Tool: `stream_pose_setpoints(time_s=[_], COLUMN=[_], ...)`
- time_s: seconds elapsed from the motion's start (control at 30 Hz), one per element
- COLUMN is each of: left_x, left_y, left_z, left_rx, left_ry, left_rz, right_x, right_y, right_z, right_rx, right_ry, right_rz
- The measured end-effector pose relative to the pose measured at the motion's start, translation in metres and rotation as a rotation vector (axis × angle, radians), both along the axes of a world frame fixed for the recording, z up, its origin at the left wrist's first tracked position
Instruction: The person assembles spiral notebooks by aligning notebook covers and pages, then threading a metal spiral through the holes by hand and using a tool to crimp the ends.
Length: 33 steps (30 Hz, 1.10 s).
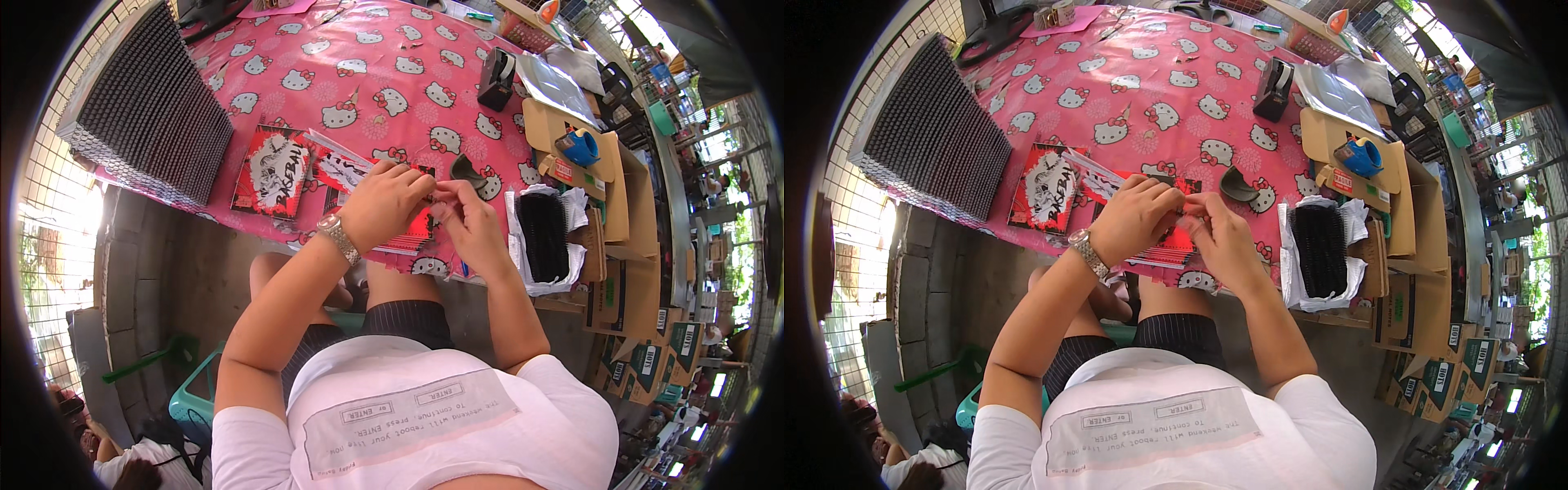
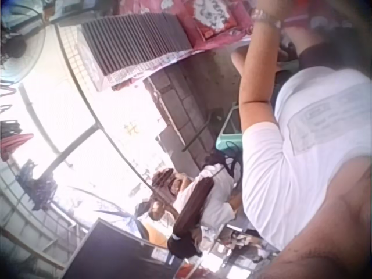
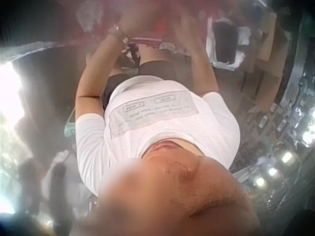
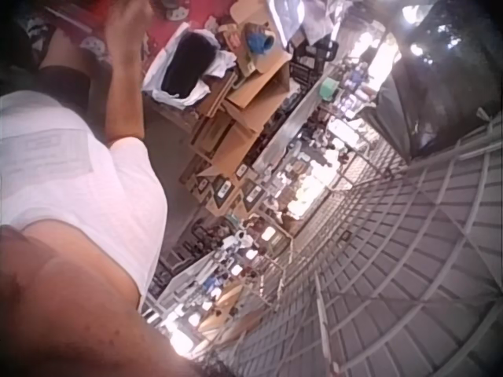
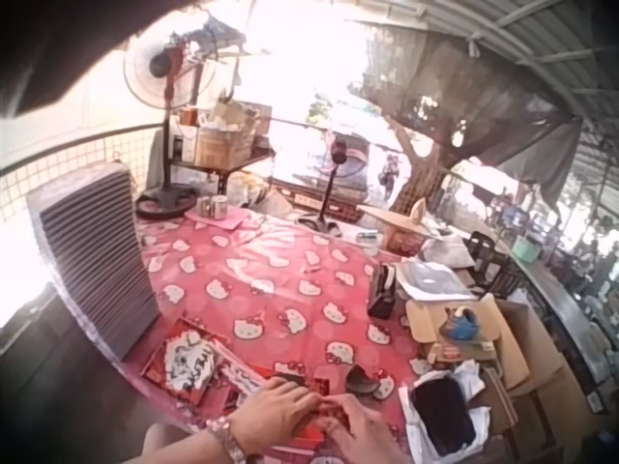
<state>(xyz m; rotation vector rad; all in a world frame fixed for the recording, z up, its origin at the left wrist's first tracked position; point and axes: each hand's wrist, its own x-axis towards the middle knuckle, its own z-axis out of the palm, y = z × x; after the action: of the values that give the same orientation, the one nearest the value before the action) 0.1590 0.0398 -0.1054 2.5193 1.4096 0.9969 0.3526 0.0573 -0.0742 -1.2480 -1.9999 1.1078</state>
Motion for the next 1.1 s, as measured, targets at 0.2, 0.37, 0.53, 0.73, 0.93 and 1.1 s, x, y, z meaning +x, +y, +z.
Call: stream_pose_setpoints(time_s=[0.2,0.37,0.53,0.73,0.93,1.1], left_x=[0.001,-0.001,-0.001,-0.002,-0.01,0.006], left_y=[0.002,0.003,0.003,-0.001,-0.03,-0.031], left_z=[0.001,0.0,-0.002,0.0,-0.017,-0.032], left_rx=[-0.004,-0.015,-0.01,-0.083,-0.095,0.131], left_ry=[-0.024,-0.037,-0.037,-0.019,0.022,-0.006], left_rz=[0.014,-0.03,0.0,0.056,0.617,0.478], right_x=[0.003,-0.002,-0.006,-0.003,0.001,0.028], right_y=[0.006,0.002,0.002,0.008,0.046,0.127], right_z=[-0.012,-0.005,-0.002,-0.001,-0.029,-0.155], right_rx=[0.289,0.315,0.116,0.303,-0.381,0.334], right_ry=[-0.02,-0.075,-0.009,-0.038,0.216,-0.604], right_rz=[0.069,0.061,0.029,0.114,-0.018,-0.534])
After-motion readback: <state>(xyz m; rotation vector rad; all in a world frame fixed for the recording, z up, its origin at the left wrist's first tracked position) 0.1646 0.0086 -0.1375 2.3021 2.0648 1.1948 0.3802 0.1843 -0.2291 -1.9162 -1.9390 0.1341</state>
